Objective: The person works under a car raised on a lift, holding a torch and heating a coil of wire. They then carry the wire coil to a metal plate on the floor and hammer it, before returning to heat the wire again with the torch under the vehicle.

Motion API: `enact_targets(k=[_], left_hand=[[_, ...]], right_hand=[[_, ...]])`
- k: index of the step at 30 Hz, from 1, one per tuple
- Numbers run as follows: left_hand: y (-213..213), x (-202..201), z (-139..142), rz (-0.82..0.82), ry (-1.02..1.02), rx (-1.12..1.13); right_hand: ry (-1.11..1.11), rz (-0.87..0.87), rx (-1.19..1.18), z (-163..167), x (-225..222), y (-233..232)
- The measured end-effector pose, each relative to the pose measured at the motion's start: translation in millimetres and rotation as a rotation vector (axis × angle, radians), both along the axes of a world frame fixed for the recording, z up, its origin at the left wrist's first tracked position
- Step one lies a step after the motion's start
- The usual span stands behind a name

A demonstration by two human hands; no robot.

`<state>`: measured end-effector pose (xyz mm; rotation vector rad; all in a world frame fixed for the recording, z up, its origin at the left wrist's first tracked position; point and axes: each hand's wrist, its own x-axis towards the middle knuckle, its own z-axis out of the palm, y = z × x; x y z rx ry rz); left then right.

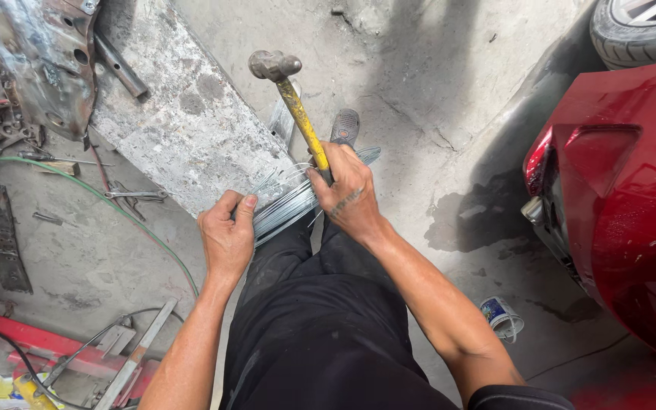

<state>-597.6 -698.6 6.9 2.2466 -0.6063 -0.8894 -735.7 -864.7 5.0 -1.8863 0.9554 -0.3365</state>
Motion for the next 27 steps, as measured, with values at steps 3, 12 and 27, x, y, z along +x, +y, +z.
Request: enact_targets(k=[3, 12, 27], left_hand=[[1, -9, 19, -0.001, -0.041, -0.042], [18, -22, 58, -0.062, -0.026, -0.229], [71, 32, 152, -0.639, 0.149, -0.472]], right_hand=[[-0.029, -0.01, -0.16, 18, -9, 15], [-0.033, 0.038, -0.135, 68, -23, 21], [-0.068, 0.672, 0.425, 180, -25, 18]])
